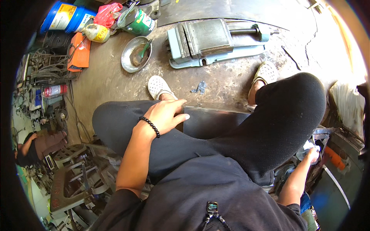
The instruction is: The person sits on the floor and uses a small brush to scrub a metal part held in a bench vise. They then wipe the part with a white cloth. The person handles the brush and cloth directly, scrubbing and wiping the metal surface.
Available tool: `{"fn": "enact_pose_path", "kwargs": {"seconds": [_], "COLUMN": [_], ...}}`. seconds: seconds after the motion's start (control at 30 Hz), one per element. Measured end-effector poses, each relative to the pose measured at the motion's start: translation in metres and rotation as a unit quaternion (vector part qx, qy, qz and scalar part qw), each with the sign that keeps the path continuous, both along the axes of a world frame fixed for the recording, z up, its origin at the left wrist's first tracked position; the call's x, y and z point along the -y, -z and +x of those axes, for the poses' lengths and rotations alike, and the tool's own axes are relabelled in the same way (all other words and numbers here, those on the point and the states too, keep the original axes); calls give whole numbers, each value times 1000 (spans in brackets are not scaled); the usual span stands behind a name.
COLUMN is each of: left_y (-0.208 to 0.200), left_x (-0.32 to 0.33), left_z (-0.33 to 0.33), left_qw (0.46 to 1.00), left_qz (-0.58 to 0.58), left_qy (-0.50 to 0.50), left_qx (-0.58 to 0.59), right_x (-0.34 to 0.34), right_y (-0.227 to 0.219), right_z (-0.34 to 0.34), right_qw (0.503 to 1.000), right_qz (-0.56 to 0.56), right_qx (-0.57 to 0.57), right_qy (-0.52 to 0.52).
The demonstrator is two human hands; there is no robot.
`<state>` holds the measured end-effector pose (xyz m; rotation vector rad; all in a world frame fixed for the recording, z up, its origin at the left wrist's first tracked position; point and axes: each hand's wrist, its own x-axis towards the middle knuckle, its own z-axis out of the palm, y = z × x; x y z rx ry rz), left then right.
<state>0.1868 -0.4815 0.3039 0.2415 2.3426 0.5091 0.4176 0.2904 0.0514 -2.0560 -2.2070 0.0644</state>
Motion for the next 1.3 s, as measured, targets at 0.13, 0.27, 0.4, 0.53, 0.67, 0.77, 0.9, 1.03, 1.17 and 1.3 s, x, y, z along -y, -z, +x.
{"fn": "enact_pose_path", "kwargs": {"seconds": [0.13, 0.27, 0.4, 0.53, 0.67, 0.77, 0.9, 1.03, 1.17, 1.3], "left_y": [-5, -18, -15, 36, 124, 200, 275, 295, 286, 283], "left_x": [4, 13, -9, -86, -128, -89, -3, 38, 26, 16], "left_z": [8, 2, -27, -77, -78, -67, -64, -77, -75, -60], "left_qw": [998, 992, 973, 772, 555, 598, 719, 692, 829, 864], "left_qz": [25, 86, 209, 574, 652, 584, 326, 279, 151, 202], "left_qy": [3, 7, -57, -247, -448, -529, -611, -637, -527, -428], "left_qx": [-61, -90, -79, 116, 258, 144, 56, 196, -108, -174], "right_x": [20, 47, 140, 278, 443, 551, 651, 665, 656, 663], "right_y": [-94, -221, -301, -281, -139, -35, 41, 51, 46, 42], "right_z": [-47, -137, -264, -398, -439, -375, -326, -324, -329, -329], "right_qw": [981, 853, 806, 689, 605, 650, 626, 610, 623, 600], "right_qz": [107, 36, -54, -181, -297, -475, -727, -725, -684, -731], "right_qx": [-154, -414, -320, -96, 50, -109, -206, -247, -174, -173], "right_qy": [-53, -316, -495, -695, -737, -583, -196, -203, -336, -276]}}
